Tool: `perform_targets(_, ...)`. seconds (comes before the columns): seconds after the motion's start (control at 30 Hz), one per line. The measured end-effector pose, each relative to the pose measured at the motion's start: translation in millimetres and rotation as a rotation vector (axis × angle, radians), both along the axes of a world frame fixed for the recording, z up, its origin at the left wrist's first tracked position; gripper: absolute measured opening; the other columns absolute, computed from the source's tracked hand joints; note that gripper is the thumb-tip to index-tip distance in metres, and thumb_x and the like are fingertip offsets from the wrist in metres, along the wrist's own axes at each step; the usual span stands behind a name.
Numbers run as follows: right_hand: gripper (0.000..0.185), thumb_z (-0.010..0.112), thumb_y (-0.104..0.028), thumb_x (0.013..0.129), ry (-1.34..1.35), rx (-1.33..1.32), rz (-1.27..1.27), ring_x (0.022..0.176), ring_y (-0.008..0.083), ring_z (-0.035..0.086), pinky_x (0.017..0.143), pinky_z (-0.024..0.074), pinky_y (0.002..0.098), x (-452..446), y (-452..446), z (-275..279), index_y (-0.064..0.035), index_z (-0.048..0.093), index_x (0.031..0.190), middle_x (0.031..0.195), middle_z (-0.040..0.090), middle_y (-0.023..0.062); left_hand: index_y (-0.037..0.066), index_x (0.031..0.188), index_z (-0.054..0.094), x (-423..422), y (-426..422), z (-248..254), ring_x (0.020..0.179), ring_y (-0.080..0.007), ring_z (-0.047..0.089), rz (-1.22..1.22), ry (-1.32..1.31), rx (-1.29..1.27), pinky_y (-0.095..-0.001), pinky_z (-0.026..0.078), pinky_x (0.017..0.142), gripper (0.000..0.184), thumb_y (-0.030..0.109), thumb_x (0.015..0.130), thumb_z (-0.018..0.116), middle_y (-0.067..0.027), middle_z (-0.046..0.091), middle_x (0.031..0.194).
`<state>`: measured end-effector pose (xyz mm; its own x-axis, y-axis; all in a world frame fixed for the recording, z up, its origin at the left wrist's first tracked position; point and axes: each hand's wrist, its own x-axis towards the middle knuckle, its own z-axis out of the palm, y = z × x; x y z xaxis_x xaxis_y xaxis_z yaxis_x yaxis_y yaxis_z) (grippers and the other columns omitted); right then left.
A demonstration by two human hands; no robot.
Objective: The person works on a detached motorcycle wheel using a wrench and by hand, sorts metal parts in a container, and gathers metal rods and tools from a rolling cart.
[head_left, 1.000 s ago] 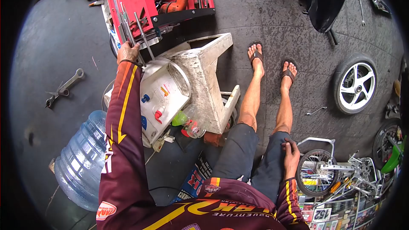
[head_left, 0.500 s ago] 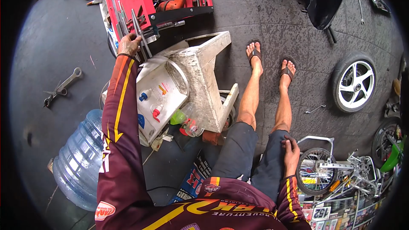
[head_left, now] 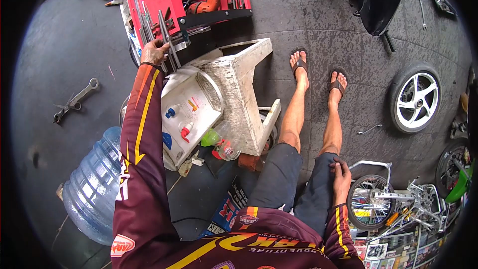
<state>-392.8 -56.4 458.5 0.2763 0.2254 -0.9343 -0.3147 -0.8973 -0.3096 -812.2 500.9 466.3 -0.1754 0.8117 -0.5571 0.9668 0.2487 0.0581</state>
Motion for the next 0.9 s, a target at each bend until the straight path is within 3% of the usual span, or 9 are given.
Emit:
perform_targets(0.17, 0.027, 0.050, -0.017, 0.094, 0.006, 0.003, 0.009, 0.076, 0.0120, 0.057, 0.070, 0.0458, 0.0241, -0.5, -1.2, -2.2, 0.0009, 0.063, 0.107, 0.084, 0.064, 0.0076, 0.000, 0.101, 0.064, 14.5, -1.0, 11.6, 0.063, -0.0148, 0.065, -0.013, 0.023, -0.042, -0.0267, 0.050, 0.052, 0.034, 0.029, 0.083, 0.067, -0.0071, 0.066, 0.083)
perform_targets(0.23, 0.027, 0.050, -0.018, 0.094, 0.008, 0.018, 0.009, 0.077, 0.0122, 0.058, 0.070, 0.0461, 0.0243, -1.1, -2.5, -3.4, 0.0008, 0.063, 0.108, 0.084, 0.064, 0.0078, 0.002, 0.101, 0.064, 35.5, -6.4, 27.0, 0.065, -0.0100, 0.062, -0.020, 0.107, -0.097, -0.0246, 0.048, 0.050, 0.032, 0.030, 0.085, 0.065, -0.0048, 0.066, 0.087)
perform_targets(0.27, 0.027, 0.050, -0.018, 0.094, 0.000, 0.034, 0.007, 0.078, 0.0124, 0.058, 0.070, 0.0464, 0.0246, -1.0, -2.9, -3.4, 0.0007, 0.063, 0.108, 0.084, 0.064, 0.0080, 0.004, 0.105, 0.063, 25.9, -3.9, 24.7, 0.063, -0.0093, 0.061, -0.004, 0.071, -0.119, -0.0253, 0.045, 0.048, 0.038, 0.037, 0.085, 0.064, -0.0041, 0.067, 0.089)
perform_targets(0.37, 0.027, 0.050, -0.018, 0.094, 0.000, 0.052, 0.013, 0.078, 0.0127, 0.059, 0.070, 0.0467, 0.0249, -1.4, -5.2, -5.5, 0.0005, 0.063, 0.108, 0.084, 0.064, 0.0082, 0.010, 0.112, 0.062, 13.6, -0.5, 31.8, 0.061, -0.0104, 0.060, 0.153, -0.011, 0.011, -0.0291, 0.048, 0.050, 0.033, 0.035, 0.092, 0.053, -0.0026, 0.067, 0.091)
perform_targets(0.43, 0.027, 0.050, -0.019, 0.094, 0.002, 0.058, 0.022, 0.077, 0.0128, 0.059, 0.069, 0.0468, 0.0249, -1.0, -6.2, -6.3, 0.0005, 0.063, 0.108, 0.084, 0.064, 0.0082, 0.014, 0.107, 0.067, -23.5, 7.8, 28.9, 0.076, -0.0202, 0.066, 0.097, 0.156, 0.179, -0.0344, 0.053, 0.067, 0.027, 0.030, 0.089, 0.054, -0.0086, 0.069, 0.086)
perform_targets(0.5, 0.028, 0.050, -0.019, 0.094, -0.005, 0.064, 0.018, 0.077, 0.0129, 0.059, 0.069, 0.0468, 0.0247, -1.6, -5.8, -5.9, 0.0005, 0.063, 0.108, 0.084, 0.064, 0.0082, 0.012, 0.105, 0.067, -66.1, 17.6, 21.6, 0.081, -0.0246, 0.066, 0.115, 0.245, 0.256, -0.0357, 0.052, 0.074, 0.027, 0.029, 0.087, 0.056, -0.0118, 0.069, 0.088)
perform_targets(0.57, 0.028, 0.049, -0.019, 0.094, -0.007, 0.064, 0.044, 0.076, 0.0127, 0.058, 0.068, 0.0465, 0.0244, -1.8, -2.6, -4.4, 0.0009, 0.063, 0.109, 0.084, 0.064, 0.0083, 0.014, 0.106, 0.067, -67.0, 15.9, 32.0, 0.098, -0.0280, 0.064, 0.066, 0.373, 0.217, -0.0361, 0.048, 0.087, 0.028, 0.029, 0.084, 0.060, -0.0138, 0.068, 0.100)
perform_targets(0.77, 0.030, 0.048, -0.018, 0.094, 0.004, 0.087, 0.060, 0.075, 0.0121, 0.058, 0.067, 0.0457, 0.0238, -4.4, -3.2, -9.2, 0.0033, 0.062, 0.109, 0.083, 0.063, 0.0079, 0.013, 0.102, 0.068, -55.2, 2.2, 28.6, 0.100, -0.0291, 0.063, -0.030, 0.311, 0.157, -0.0367, 0.048, 0.087, 0.027, 0.030, 0.081, 0.065, -0.0129, 0.067, 0.104)
perform_targets(0.9, 0.029, 0.049, -0.019, 0.094, 0.003, 0.065, 0.075, 0.075, 0.0119, 0.058, 0.066, 0.0457, 0.0236, -6.5, -4.5, -13.2, 0.0034, 0.062, 0.109, 0.081, 0.063, 0.0075, 0.016, 0.101, 0.069, -7.5, -5.2, 35.6, 0.101, -0.0300, 0.062, 0.059, 0.486, 0.124, -0.0396, 0.049, 0.085, 0.031, 0.036, 0.078, 0.070, -0.0127, 0.067, 0.104)
